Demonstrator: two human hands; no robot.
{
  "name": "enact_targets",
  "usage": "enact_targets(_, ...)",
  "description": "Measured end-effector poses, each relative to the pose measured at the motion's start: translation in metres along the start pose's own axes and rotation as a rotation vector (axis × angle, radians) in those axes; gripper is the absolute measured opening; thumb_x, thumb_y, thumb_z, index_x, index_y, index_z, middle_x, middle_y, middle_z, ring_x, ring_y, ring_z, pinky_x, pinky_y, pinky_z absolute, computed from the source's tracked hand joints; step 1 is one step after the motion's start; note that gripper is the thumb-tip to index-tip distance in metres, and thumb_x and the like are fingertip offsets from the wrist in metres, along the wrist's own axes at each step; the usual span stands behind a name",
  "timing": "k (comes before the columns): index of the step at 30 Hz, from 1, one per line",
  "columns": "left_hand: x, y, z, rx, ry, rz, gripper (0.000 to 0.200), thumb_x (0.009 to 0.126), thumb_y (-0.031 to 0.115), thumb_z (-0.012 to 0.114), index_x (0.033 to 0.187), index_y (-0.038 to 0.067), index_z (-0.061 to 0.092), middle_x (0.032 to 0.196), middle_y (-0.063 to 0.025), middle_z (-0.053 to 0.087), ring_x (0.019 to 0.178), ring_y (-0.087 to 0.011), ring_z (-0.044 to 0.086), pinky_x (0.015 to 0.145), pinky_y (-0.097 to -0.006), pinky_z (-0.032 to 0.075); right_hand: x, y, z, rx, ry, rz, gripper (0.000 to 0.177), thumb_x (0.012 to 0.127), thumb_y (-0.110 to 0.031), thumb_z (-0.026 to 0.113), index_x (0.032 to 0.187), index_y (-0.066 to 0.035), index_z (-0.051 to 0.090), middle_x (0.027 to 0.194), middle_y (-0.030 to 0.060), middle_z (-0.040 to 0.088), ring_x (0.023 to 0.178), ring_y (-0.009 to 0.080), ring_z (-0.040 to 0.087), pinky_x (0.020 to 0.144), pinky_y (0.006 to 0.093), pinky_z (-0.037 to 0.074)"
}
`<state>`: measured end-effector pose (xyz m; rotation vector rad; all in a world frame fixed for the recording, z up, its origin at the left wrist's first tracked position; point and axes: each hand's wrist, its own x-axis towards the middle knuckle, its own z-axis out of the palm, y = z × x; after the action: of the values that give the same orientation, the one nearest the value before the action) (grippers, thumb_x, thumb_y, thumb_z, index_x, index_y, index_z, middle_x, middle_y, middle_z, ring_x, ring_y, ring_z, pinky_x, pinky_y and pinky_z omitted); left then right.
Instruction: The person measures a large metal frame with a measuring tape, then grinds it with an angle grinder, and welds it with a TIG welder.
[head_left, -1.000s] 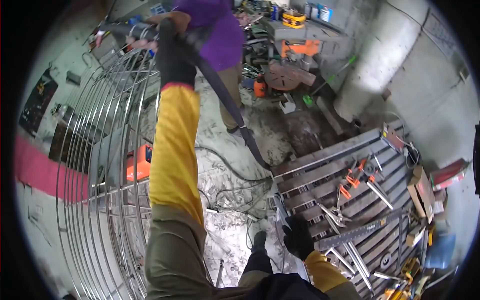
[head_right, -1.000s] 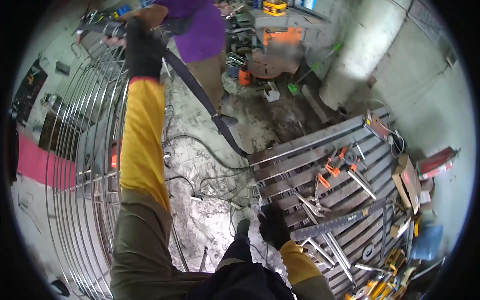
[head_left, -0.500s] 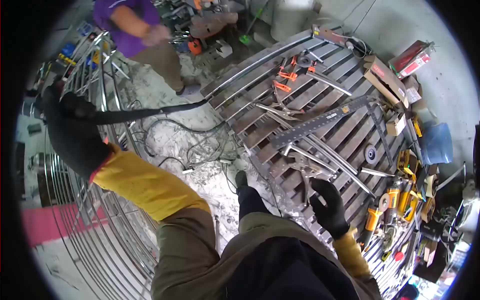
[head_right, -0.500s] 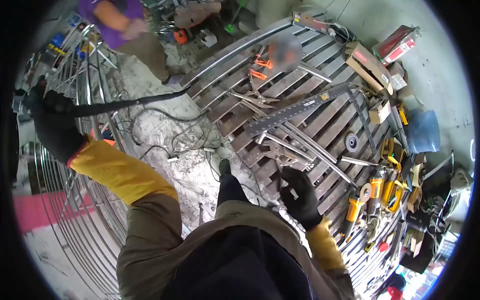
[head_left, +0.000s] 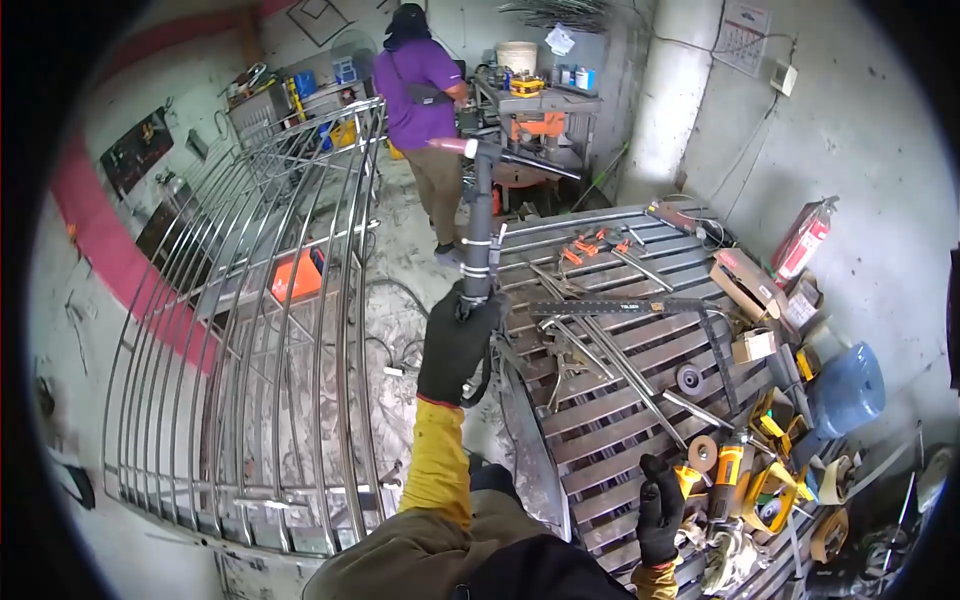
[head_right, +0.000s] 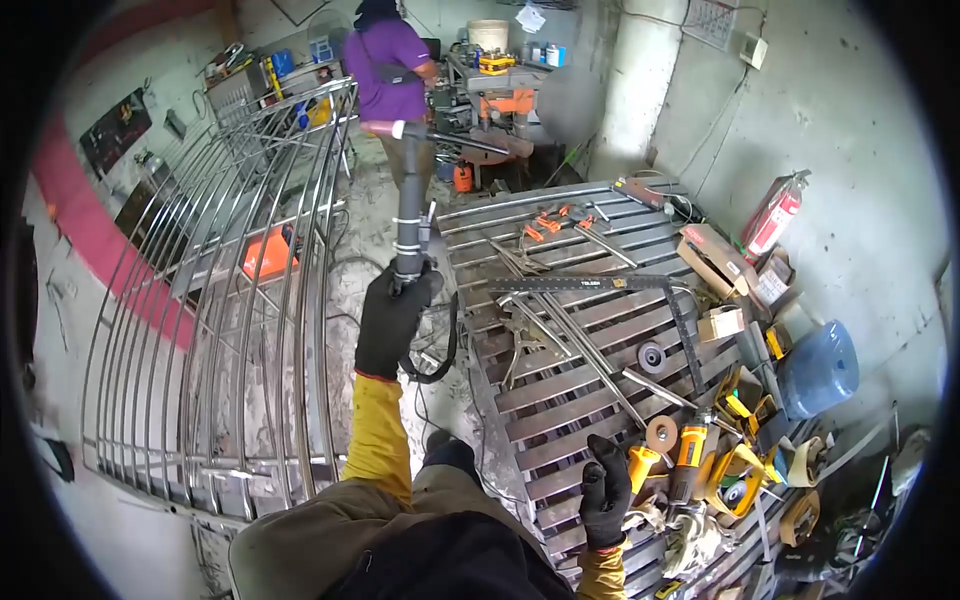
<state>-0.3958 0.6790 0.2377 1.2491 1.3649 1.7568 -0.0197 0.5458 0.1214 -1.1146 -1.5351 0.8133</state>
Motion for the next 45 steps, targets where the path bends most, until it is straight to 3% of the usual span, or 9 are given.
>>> enact_targets(12,-0.09,0.027,-0.003,0.185,0.143,0.038,0.035,0.09,0.025,0.077,0.112,0.0,0.068,0.083,-0.0127,0.072,0.071,-0.0241,0.07,0.067,-0.0397,0.054,-0.063,0.008,-0.02,0.17,-0.029,0.026,0.043,0.109,-0.024,0.057,0.14,0.005,0.061,0.137,0.0173,0.067,0.125,0.0246,0.063,0.109,0.038,0.048)
enact_targets(23,-0.214,0.139,-0.077,-0.125,0.158,-0.128,0.026,0.101,0.024,0.073,0.117,0.004,0.07,0.087,0.0004,0.063,0.066,-0.0074,0.06,0.055,-0.0249,0.047,-0.101,-0.036,0.006,0.172,-0.22,-0.028,0.029,0.108,-0.005,0.052,0.133,0.003,0.065,0.136,0.0158,0.068,0.129,0.0258,0.063,0.112,0.0393,0.049)
enact_targets(27,-0.254,0.204,-0.105,0.002,0.155,0.155,0.048,0.109,0.043,0.058,0.125,-0.001,0.067,0.063,0.004,0.046,0.048,-0.0057,0.041,0.044,-0.0243,0.028,-0.131,-0.031,0.029,0.283,-0.279,-0.071,0.035,0.105,0.0,0.053,0.139,0.003,0.061,0.136,0.0155,0.068,0.123,0.0212,0.065,0.104,0.0327,0.05)
enact_targets(32,-0.282,0.226,-0.133,0.018,0.192,0.303,0.046,0.113,0.043,0.049,0.131,0.002,0.062,0.07,0.0032,0.048,0.049,-0.0075,0.04,0.044,-0.0261,0.029,-0.193,-0.052,0.041,0.298,-0.333,0.021,0.036,0.104,0.0,0.053,0.139,0.004,0.06,0.137,0.0144,0.067,0.123,0.019,0.064,0.102,0.0302,0.05)
enact_targets(35,-0.314,0.24,-0.159,-0.592,-0.313,0.109,0.059,0.111,0.046,0.052,0.144,-0.003,0.046,0.069,0.0051,0.044,0.049,-0.0076,0.039,0.045,-0.0266,0.035,-0.237,-0.051,0.04,0.256,-0.374,0.1,0.034,0.106,0.001,0.05,0.138,0.005,0.061,0.136,0.0145,0.067,0.122,0.0198,0.064,0.104,0.0316,0.05)
enact_targets(39,-0.376,0.249,-0.167,-0.803,-0.439,0.096,0.063,0.111,0.045,0.053,0.146,-0.007,0.043,0.067,0.0059,0.041,0.042,-0.0047,0.035,0.037,-0.0239,0.032,-0.303,-0.042,0.033,0.407,-0.383,0.213,0.035,0.109,-0.005,0.053,0.143,0.005,0.057,0.136,0.0153,0.067,0.127,0.0228,0.063,0.109,0.0332,0.049)
enact_targets(43,-0.422,0.277,-0.172,-0.889,-0.609,-0.003,0.061,0.111,0.045,0.05,0.146,-0.005,0.042,0.092,-0.0103,0.068,0.031,-0.0025,0.028,0.029,-0.0219,0.03,-0.345,-0.034,0.031,0.657,-0.437,0.428,0.039,0.112,-0.014,0.053,0.148,0.003,0.053,0.139,0.0134,0.066,0.128,0.024,0.063,0.112,0.0357,0.048)
enact_targets(44,-0.438,0.291,-0.188,-0.84,-0.562,-0.053,0.057,0.111,0.044,0.049,0.145,-0.002,0.044,0.121,-0.0183,0.07,0.048,-0.009,0.058,0.05,-0.026,0.054,-0.35,-0.033,0.033,0.661,-0.431,0.428,0.039,0.112,-0.014,0.053,0.148,0.003,0.053,0.139,0.0134,0.066,0.128,0.024,0.063,0.112,0.0357,0.048)
enact_targets(45,-0.455,0.295,-0.194,-0.84,-0.565,-0.056,0.057,0.111,0.044,0.049,0.145,-0.002,0.044,0.121,-0.0183,0.07,0.048,-0.009,0.058,0.05,-0.026,0.054,-0.354,-0.029,0.037,0.781,-0.435,0.561,0.044,0.113,-0.023,0.052,0.15,0.001,0.051,0.141,0.0137,0.064,0.129,0.0254,0.062,0.113,0.0394,0.048)
